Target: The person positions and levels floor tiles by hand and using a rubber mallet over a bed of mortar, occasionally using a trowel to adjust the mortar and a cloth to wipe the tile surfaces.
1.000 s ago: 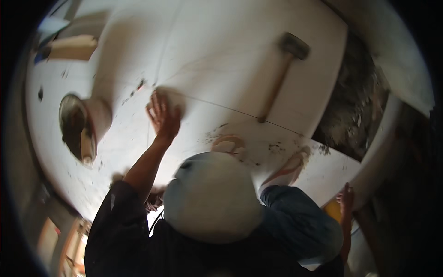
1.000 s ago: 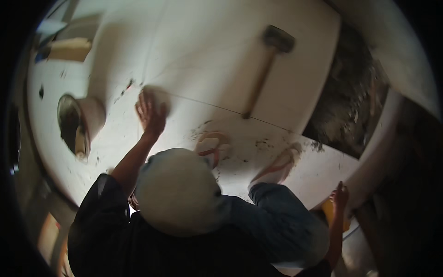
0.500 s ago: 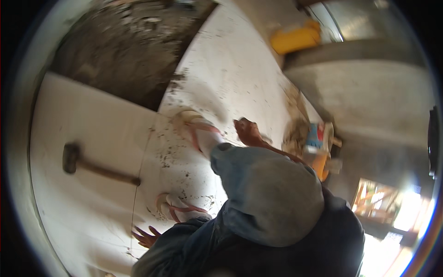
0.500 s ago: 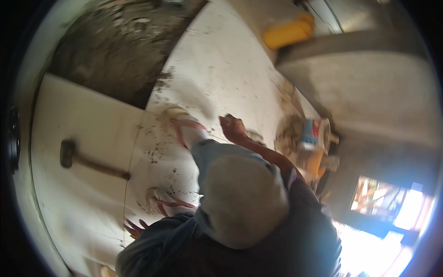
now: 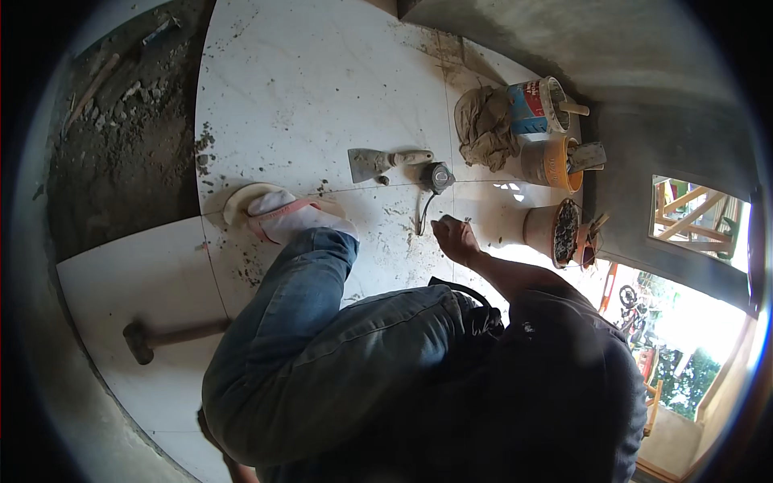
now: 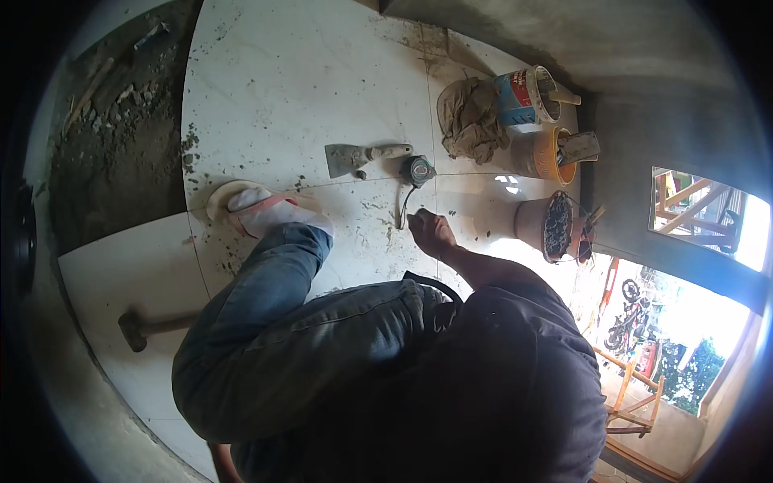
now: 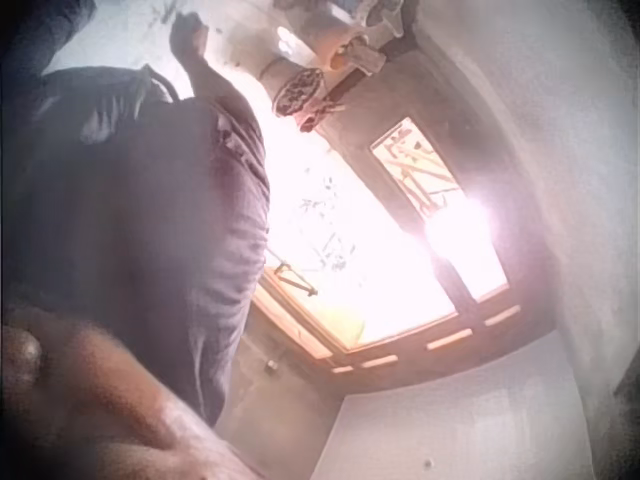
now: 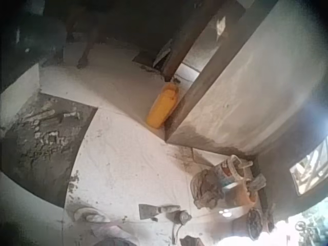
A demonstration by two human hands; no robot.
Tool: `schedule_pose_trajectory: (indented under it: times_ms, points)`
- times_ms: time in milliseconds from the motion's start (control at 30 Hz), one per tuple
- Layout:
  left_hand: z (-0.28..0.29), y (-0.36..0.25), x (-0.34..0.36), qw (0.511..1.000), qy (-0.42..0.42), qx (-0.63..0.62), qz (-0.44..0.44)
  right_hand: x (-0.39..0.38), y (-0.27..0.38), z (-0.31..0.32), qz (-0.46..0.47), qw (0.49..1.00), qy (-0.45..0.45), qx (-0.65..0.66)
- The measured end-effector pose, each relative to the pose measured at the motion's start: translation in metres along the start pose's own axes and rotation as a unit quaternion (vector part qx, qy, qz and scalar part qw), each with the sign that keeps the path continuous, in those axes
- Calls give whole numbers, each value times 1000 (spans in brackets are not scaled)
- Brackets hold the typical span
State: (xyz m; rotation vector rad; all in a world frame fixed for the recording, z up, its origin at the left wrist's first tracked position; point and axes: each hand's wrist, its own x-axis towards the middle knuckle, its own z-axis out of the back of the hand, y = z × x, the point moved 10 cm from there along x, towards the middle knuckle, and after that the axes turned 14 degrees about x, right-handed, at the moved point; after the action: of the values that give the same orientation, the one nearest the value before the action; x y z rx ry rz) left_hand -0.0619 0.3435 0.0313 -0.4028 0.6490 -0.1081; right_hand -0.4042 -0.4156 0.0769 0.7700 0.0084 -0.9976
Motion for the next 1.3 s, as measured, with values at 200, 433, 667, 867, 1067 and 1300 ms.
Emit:
schedule_pose_trajectory:
  times_ms: [200,433,667,867,1067,1300]
  points:
    - [54,-104,38,973,-106,192,-70,-108,-133,-55,-364,839,349,-202]
    - [27,-235,125,982,7,128,-139,-170,-137,-63,-243,909,260,-215]
    - [82,-395,220,936,-19,171,-308,-189,-135,-60,-165,960,100,-204]
    - [175,-323,276,805,-235,411,-358,-153,-153,-14,-227,917,305,-119]
    - [165,-243,220,761,-33,628,-162,-14,-177,137,-252,961,-108,-36]
    - [101,-172,84,613,-43,710,-343,164,-91,164,147,963,-225,-29]
